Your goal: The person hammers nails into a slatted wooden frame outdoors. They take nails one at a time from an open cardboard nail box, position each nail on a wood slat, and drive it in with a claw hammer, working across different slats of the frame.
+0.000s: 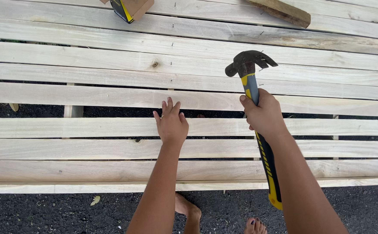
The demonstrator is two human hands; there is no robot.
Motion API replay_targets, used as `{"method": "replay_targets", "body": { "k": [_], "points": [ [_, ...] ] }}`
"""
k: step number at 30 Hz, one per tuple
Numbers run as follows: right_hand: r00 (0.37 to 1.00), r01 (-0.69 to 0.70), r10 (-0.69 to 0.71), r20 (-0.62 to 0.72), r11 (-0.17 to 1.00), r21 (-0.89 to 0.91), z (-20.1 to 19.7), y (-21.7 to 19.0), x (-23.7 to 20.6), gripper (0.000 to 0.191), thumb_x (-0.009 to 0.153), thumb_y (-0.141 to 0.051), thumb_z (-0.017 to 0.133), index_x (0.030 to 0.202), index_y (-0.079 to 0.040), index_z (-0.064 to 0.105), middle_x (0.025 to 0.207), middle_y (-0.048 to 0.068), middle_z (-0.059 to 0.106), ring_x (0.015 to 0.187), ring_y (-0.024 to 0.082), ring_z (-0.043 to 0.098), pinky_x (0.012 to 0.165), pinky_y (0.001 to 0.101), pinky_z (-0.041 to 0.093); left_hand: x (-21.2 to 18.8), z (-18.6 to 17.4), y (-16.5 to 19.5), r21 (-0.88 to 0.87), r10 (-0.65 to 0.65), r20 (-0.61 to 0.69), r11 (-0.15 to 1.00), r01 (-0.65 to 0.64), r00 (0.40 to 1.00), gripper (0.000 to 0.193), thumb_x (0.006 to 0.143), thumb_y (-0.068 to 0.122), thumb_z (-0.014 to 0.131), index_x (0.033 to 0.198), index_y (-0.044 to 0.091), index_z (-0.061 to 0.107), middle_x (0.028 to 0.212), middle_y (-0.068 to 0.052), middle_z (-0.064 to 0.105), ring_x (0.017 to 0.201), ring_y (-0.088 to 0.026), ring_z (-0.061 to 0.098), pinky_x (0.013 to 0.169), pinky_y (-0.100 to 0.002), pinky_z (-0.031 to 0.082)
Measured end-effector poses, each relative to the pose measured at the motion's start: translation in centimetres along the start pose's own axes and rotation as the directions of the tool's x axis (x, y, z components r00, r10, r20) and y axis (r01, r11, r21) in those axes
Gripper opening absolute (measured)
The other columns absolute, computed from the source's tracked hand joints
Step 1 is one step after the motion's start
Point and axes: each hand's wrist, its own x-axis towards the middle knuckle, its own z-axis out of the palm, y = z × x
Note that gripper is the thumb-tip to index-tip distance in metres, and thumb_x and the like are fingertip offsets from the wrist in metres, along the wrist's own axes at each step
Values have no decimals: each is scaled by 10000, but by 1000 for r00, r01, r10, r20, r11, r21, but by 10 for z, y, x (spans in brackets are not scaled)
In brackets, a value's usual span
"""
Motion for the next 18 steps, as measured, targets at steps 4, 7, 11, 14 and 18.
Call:
{"method": "replay_targets", "body": {
  "k": [4, 7, 11, 14, 18],
  "points": [
    [999, 7, -5, -50, 999, 33, -22, 9, 0, 254, 998, -260, 614, 943, -13, 599, 651, 53, 568, 511, 124, 536, 442, 318, 485, -6, 9, 19, -85, 76, -107, 993, -86, 991, 500, 952, 134, 576, 1450, 105, 534, 1616, -137, 354, 1512, -308, 296, 1215, -588, 190],
    [999, 1, 5, -39, 988, 157, -14, 27, 0, 249, 989, -241, 620, 924, -2, 591, 656, 36, 554, 502, 112, 530, 423, 316, 473, -5, 14, 20, -102, 101, -157, 988, -117, 982, 541, 946, 110, 569, 1482, 81, 501, 1630, -157, 335, 1521, -324, 289, 1209, -576, 222],
    [1000, -22, 16, 20, 948, 318, 6, 52, 5, 239, 973, -234, 639, 922, -13, 564, 631, 38, 527, 464, 115, 497, 396, 316, 445, -3, 18, 18, -157, 33, -154, 986, -57, 988, 557, 944, 119, 560, 1493, 63, 477, 1621, -147, 371, 1511, -317, 312, 1206, -554, 248],
    [997, -13, -15, 69, 921, 389, 17, 74, 9, 232, 949, -215, 659, 925, -4, 564, 625, 31, 527, 453, 116, 498, 386, 317, 440, -12, 24, 19, -96, -212, 131, 970, 225, 968, 476, 1006, 212, 509, 1479, 155, 505, 1597, -43, 444, 1478, -197, 409, 1297, -516, 188],
    [988, -97, 47, 149, 932, 348, 25, 99, 21, 181, 904, -163, 672, 958, -19, 577, 584, 47, 527, 426, 136, 504, 384, 332, 449, -30, 33, 26, 190, -306, 258, 946, 262, 917, 566, 988, 226, 521, 1532, 140, 392, 1656, -44, 292, 1515, -176, 297, 1244, -569, 165]
  ]
}}
